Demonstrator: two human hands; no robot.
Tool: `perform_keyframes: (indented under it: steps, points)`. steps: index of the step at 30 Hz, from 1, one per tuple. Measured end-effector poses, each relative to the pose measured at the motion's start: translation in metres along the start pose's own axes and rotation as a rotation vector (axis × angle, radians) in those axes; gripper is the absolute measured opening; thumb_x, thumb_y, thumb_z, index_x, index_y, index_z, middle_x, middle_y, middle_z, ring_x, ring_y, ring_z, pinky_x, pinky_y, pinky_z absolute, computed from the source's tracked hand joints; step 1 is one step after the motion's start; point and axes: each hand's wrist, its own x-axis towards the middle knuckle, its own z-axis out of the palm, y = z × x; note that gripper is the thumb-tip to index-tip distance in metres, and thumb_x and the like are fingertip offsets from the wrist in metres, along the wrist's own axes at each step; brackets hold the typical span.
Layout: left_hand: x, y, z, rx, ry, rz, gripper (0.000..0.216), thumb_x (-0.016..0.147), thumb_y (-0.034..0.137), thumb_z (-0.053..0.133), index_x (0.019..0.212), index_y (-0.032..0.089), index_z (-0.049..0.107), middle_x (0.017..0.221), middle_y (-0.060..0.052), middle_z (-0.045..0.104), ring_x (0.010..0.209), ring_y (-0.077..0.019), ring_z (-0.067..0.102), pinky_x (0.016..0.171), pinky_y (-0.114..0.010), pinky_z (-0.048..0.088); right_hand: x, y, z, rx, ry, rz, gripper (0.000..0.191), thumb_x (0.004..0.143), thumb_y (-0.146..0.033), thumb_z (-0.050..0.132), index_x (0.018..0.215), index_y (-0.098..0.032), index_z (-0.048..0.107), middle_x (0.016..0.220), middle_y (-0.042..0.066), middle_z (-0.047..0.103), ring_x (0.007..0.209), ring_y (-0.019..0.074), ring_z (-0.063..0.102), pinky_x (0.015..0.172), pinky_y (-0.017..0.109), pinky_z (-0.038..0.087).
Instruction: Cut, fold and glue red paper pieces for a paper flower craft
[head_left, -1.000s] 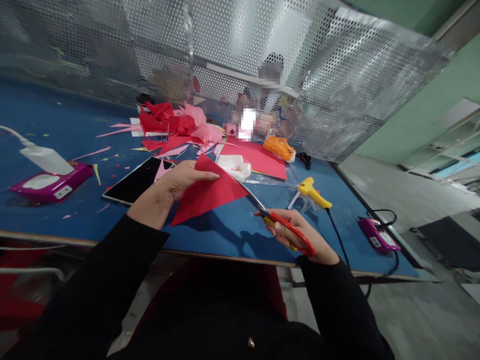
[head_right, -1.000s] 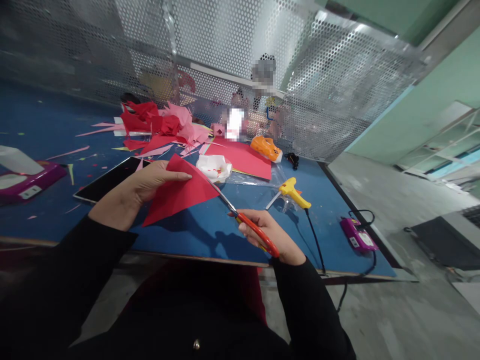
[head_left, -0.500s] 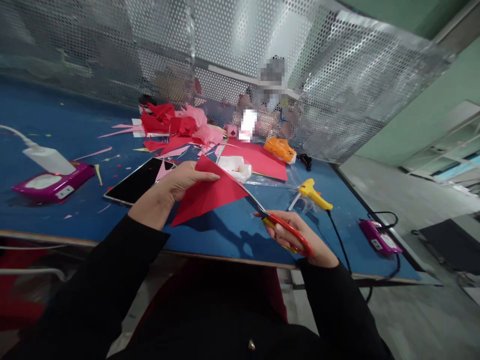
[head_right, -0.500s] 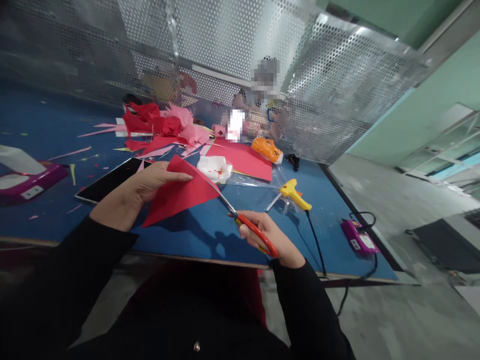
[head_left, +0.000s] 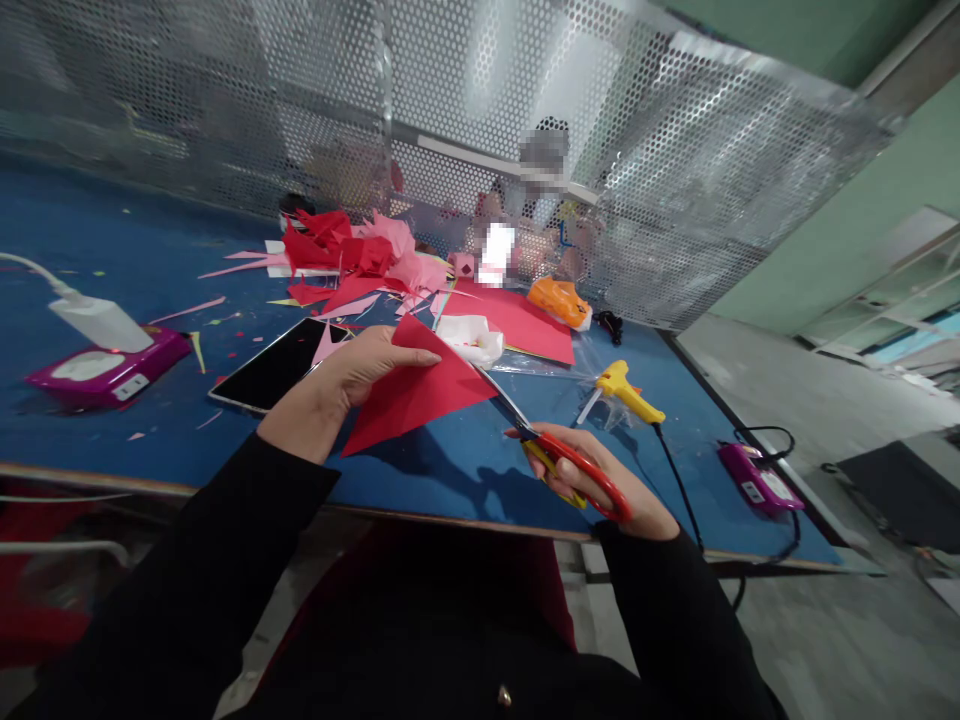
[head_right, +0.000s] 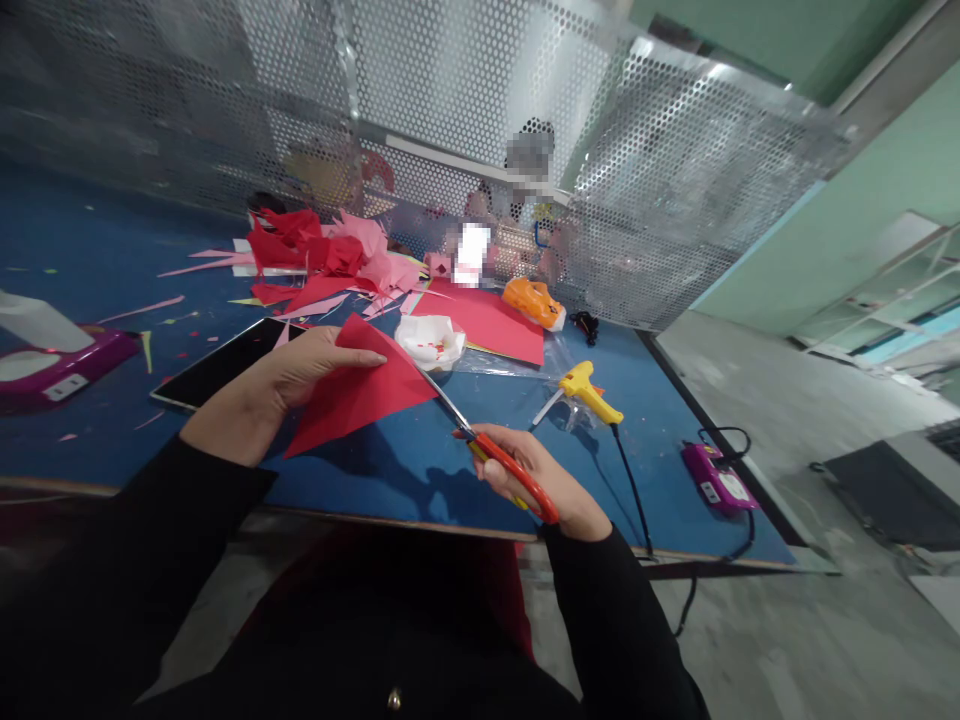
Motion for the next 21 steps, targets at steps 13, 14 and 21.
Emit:
perform_keyframes:
  steps: [13, 14, 21]
  points:
    - [-0.004, 0.001, 0.006, 0.007, -0.044, -0.011, 0.029, 0.047, 0.018, 0.091, 0.071, 0.017, 0.075, 0.073, -0.008, 0.077, 0.066, -0.0231, 0.072, 0.065, -0.033, 0.059, 0.008, 0.0, 0.007, -0.03, 0.032, -0.01, 0.059, 0.086, -0.064, 0.065, 0.123, -0.019, 0.063, 0.083, -0.001, 0.049, 0.057, 0.0067, 0.035, 0.045, 0.02, 0.026]
    - [-0.005, 0.001, 0.006, 0.009, -0.046, -0.018, 0.03, 0.046, 0.017, 0.09, 0.071, 0.017, 0.075, 0.073, -0.008, 0.077, 0.066, -0.0235, 0.072, 0.065, -0.033, 0.059, 0.009, 0.0, 0.007, -0.041, 0.034, -0.011, 0.058, 0.086, -0.064, 0.065, 0.122, -0.019, 0.064, 0.082, -0.001, 0.049, 0.057, 0.0066, 0.034, 0.045, 0.02, 0.026]
    - [-0.006, -0.001, 0.008, 0.02, -0.051, -0.019, 0.029, 0.049, 0.014, 0.087, 0.075, 0.018, 0.074, 0.077, -0.01, 0.078, 0.07, -0.0269, 0.073, 0.067, -0.036, 0.059, 0.015, 0.0, 0.011, -0.072, 0.06, 0.025, 0.059, 0.084, -0.065, 0.066, 0.117, -0.017, 0.064, 0.078, -0.003, 0.047, 0.055, 0.0062, 0.033, 0.044, 0.02, 0.026]
